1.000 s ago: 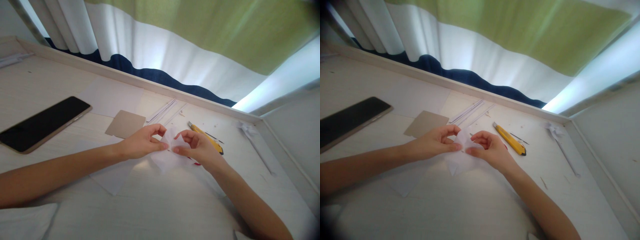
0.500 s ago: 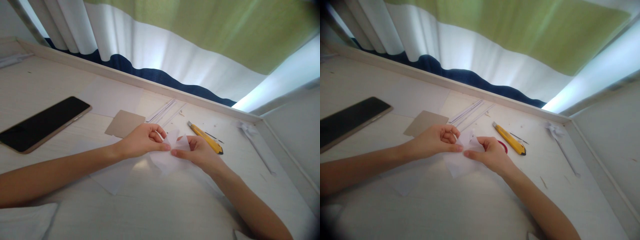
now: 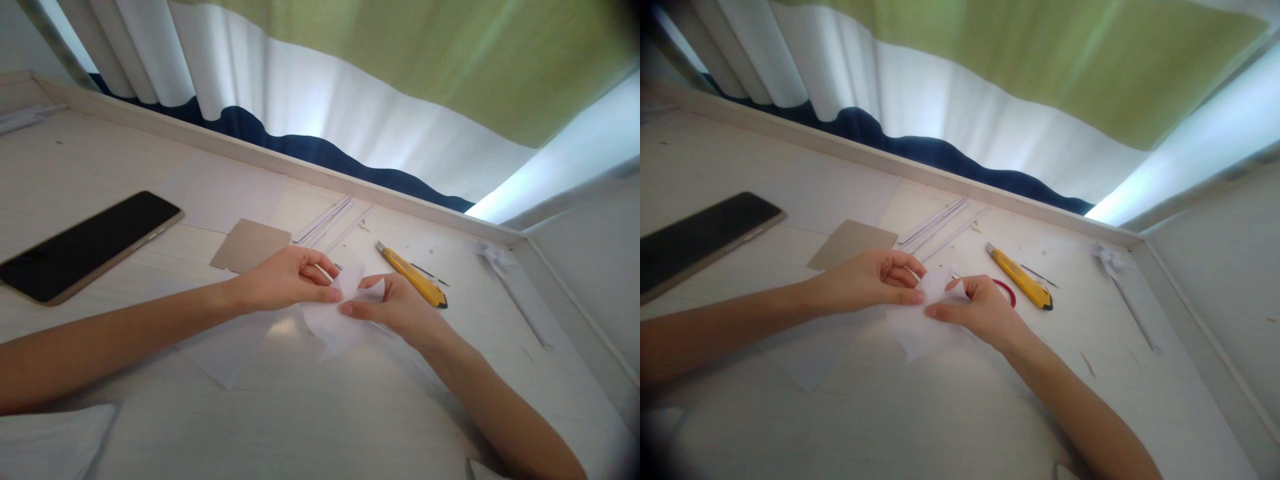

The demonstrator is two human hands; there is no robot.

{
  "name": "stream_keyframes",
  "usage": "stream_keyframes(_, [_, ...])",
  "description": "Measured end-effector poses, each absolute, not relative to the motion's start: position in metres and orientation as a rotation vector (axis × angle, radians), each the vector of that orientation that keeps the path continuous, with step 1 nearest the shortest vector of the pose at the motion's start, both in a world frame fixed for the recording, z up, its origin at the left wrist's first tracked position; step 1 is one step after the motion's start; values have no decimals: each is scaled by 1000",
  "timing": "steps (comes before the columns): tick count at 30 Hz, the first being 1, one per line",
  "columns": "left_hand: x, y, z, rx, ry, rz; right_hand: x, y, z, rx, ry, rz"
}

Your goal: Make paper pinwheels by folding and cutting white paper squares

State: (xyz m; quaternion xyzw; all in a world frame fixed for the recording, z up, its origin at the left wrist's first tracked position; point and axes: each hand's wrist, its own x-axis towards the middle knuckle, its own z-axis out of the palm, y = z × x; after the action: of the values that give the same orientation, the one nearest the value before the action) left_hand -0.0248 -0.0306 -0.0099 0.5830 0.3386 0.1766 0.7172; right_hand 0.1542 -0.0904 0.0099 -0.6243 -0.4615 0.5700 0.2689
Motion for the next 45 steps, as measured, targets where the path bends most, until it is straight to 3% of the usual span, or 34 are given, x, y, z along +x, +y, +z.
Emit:
stream_keyframes(9, [-25, -31, -8, 1380, 774, 403, 156, -91, 11, -1705, -1456, 1421])
stream_keyframes(25, [-26, -29, -11, 1372, 774, 345, 160, -92, -1, -1612, -1431, 1608])
stream_keyframes(33, [-23, -29, -12, 1301, 768, 386, 153, -91, 11, -1610, -1249, 1662])
stream_keyframes(39, [-21, -30, -7, 1009, 676, 518, 151, -88, 6, -1467, -983, 1518])
stream_keyframes(45, [-18, -41, -13, 1022, 684, 437, 149, -91, -1, -1406, -929, 1535])
